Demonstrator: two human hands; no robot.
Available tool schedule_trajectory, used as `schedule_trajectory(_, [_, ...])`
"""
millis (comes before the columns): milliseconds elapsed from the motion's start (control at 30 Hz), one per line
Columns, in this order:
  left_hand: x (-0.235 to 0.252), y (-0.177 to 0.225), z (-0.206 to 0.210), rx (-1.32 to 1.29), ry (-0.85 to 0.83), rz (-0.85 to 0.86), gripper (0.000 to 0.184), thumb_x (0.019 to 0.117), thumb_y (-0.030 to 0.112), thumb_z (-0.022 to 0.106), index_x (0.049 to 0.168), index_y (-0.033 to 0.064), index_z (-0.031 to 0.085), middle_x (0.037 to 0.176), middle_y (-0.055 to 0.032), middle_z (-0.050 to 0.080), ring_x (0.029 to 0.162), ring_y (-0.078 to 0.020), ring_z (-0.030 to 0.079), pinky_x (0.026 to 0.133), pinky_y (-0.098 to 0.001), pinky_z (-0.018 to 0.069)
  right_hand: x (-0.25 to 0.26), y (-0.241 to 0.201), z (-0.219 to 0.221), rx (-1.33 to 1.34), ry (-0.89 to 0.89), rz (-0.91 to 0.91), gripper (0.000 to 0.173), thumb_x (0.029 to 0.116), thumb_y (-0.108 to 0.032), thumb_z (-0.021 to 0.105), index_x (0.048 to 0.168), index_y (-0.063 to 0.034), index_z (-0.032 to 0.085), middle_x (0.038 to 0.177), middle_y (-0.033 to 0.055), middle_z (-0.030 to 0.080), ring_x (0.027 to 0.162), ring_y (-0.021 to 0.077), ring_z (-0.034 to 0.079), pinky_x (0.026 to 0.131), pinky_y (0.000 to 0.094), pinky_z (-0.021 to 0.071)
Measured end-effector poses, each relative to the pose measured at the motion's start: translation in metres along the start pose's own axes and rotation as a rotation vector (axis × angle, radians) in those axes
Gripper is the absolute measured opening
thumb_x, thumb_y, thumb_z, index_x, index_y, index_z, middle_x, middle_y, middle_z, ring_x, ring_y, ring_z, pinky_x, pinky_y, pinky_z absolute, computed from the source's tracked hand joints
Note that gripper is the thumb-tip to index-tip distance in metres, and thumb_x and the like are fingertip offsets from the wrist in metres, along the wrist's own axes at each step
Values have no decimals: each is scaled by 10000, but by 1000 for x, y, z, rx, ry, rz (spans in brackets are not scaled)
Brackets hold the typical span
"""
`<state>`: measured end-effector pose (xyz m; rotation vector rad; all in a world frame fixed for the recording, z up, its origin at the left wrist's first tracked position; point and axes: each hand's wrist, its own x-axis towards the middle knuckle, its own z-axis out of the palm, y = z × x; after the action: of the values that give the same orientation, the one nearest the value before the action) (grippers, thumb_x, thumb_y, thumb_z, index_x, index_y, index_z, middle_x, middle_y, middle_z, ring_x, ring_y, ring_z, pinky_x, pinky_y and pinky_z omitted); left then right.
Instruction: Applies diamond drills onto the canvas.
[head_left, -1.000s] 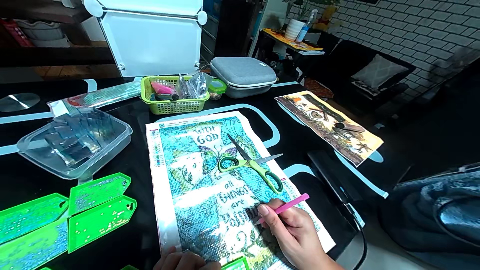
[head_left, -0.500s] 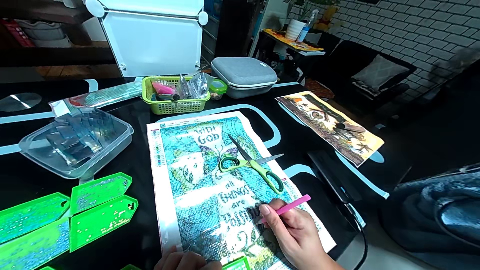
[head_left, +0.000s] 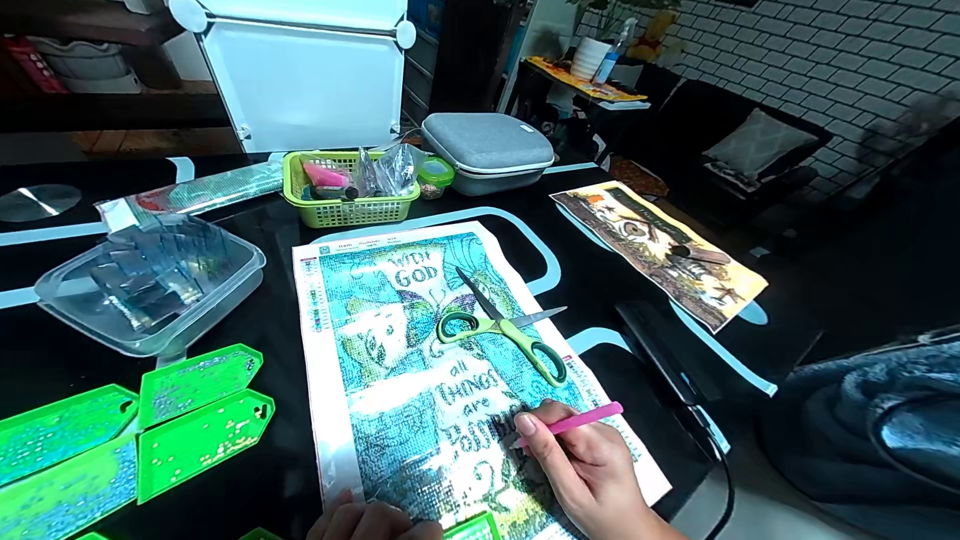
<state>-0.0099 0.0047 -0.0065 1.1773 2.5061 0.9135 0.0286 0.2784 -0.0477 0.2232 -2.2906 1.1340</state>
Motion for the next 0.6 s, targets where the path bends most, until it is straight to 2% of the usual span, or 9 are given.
schedule_trajectory(467, [0,-1,0,1,-13,5,462,871,408,773,1212,98,739,1092,-171,713,1052,-391,660,1069,-595,414,0,-1,0,-6,-2,9,287,1086,-236,537,903,-36,630,717,9,611,639,-18,582,590,121,490])
schedule_trajectory(600, [0,-1,-1,-1,-10,4,466,865,407,778,1211,97,740,1091,-172,714,1051,-393,661,1064,-596,418,1,-1,-1,91,16,70,294,1089,-241,535,888,-53,639,721,-19,626,636,-36,586,578,114,489])
